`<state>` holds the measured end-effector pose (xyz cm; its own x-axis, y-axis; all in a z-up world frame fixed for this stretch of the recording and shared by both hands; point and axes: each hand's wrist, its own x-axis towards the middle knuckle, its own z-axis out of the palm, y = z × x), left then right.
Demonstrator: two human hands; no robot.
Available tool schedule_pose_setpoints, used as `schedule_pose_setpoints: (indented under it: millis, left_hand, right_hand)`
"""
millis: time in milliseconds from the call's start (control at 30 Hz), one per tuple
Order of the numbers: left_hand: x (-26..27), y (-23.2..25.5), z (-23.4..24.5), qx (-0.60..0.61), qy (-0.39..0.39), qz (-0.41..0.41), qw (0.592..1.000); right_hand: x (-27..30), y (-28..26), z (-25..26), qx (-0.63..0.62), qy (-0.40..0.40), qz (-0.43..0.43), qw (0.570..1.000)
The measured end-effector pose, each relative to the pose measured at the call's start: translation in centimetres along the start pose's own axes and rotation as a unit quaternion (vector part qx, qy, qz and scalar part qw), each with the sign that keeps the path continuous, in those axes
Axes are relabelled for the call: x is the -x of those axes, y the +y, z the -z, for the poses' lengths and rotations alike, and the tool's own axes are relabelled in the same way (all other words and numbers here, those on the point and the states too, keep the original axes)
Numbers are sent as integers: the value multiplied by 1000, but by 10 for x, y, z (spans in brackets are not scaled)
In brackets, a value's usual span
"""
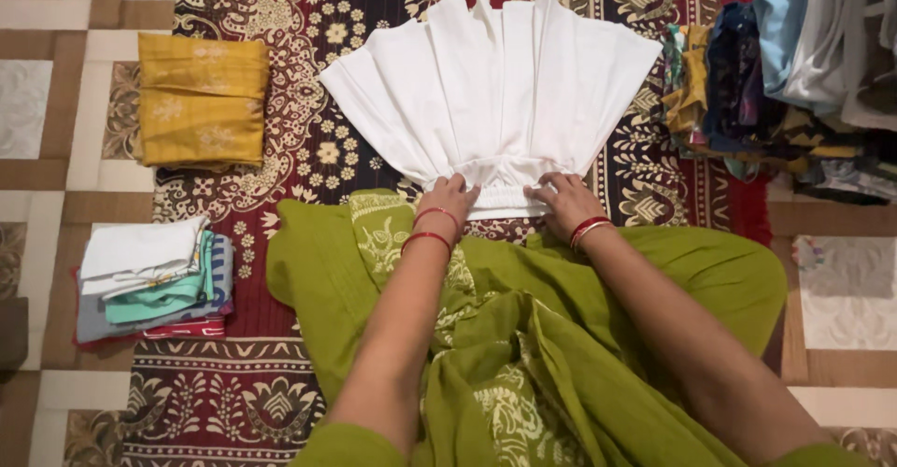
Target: The person folds several garments on a patterned rug, including a brown top with white embroidery, a white pair of shorts, a yellow garment, and a white skirt. Each item is smoothed, folded into a compact rectangle, and placed into a growing stack.
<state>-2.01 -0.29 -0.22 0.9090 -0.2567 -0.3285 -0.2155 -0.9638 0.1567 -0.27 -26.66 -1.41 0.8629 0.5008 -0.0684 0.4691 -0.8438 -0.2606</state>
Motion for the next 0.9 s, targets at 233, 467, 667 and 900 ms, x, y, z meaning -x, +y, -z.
schedule_pose_setpoints:
  millis: [233,467,667,900]
  left_hand:
    - [2,8,2,13,6,28,1000]
    - [16,15,20,1,-4,20,1000]
    - [17,20,38,-2,-44,22,999]
    - [-32,37,41,-37,4,1,999]
  right_hand:
    - [2,-4,-4,14,-13,-14,1000]
    - [3,-5,-3,21,-7,4,1000]
    - [1,-2,-1,16,-6,-7,1000]
    - [-19,22,-4,-185,45,-42,981]
